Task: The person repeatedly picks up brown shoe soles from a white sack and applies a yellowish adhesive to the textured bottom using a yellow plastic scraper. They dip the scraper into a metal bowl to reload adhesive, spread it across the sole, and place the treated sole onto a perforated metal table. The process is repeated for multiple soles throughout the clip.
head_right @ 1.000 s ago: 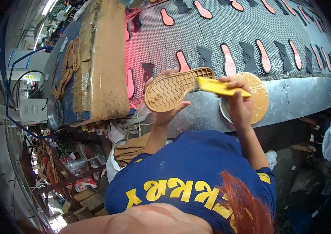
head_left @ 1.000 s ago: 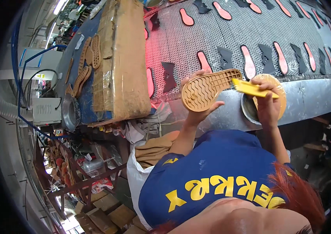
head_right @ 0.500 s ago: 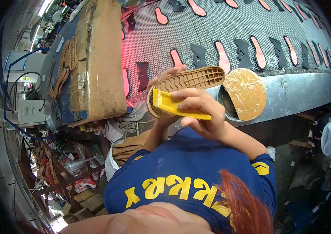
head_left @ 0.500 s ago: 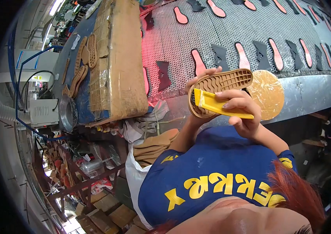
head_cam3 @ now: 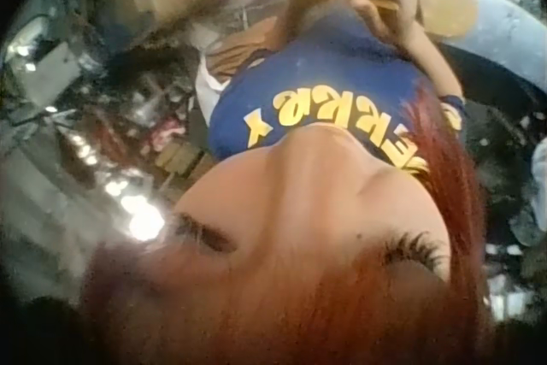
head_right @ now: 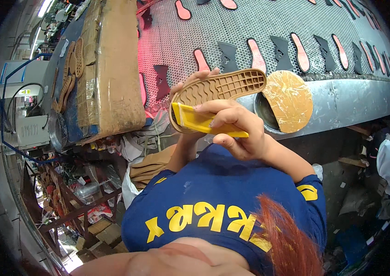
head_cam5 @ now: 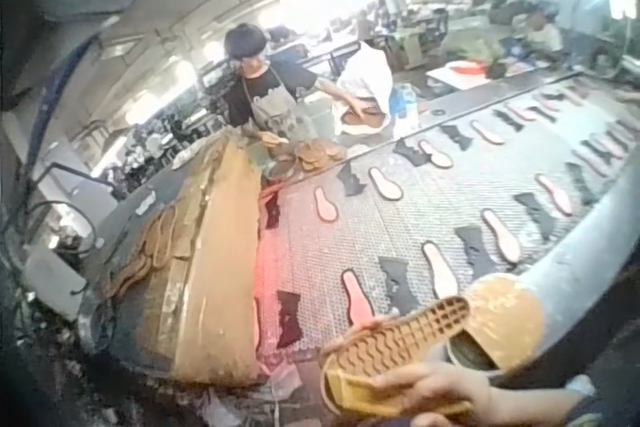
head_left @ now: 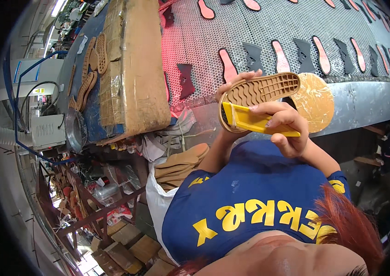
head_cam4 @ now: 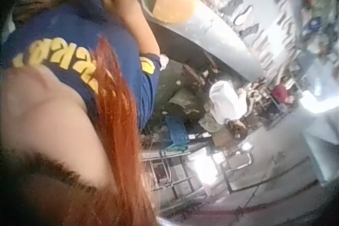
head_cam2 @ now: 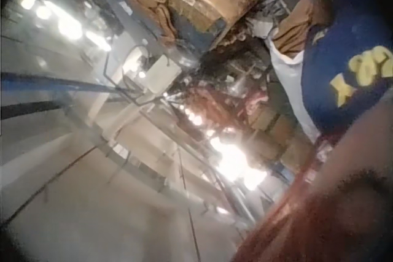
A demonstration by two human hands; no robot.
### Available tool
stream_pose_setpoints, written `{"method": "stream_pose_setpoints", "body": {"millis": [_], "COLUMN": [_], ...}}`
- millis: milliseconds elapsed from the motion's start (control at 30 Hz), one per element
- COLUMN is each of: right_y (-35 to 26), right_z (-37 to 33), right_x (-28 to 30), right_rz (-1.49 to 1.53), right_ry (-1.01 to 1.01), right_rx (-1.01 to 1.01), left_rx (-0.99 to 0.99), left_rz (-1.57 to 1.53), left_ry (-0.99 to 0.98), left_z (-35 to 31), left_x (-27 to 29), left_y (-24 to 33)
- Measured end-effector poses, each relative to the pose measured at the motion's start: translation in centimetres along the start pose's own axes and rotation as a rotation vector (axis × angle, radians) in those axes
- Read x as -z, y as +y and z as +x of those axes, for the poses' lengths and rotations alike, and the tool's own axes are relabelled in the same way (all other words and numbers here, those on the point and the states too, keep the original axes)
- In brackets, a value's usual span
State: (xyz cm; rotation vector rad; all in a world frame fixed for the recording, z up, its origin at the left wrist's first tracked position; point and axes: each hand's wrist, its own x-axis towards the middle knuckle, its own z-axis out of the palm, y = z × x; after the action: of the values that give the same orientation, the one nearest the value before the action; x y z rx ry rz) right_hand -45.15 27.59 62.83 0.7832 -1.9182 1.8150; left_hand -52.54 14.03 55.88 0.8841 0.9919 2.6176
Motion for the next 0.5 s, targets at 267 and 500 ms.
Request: {"method": "stream_pose_setpoints", "body": {"millis": [267,500], "right_y": [-0.4,-0.3], "right_z": [-0.6,-0.9], "right_x": [-0.3,0.6], "right_rz": [0.024,0.02], "right_ry": [-0.055,-0.088], "right_rx": [-0.003,-0.007], "left_rx": [0.189,0.109], "left_rz": [-0.206,-0.369], "left_ry": [0.196,0.079], "left_z": [-0.1,-0.1], "left_x": [0.7,0.2], "left_y": [-0.5,0.2]}}
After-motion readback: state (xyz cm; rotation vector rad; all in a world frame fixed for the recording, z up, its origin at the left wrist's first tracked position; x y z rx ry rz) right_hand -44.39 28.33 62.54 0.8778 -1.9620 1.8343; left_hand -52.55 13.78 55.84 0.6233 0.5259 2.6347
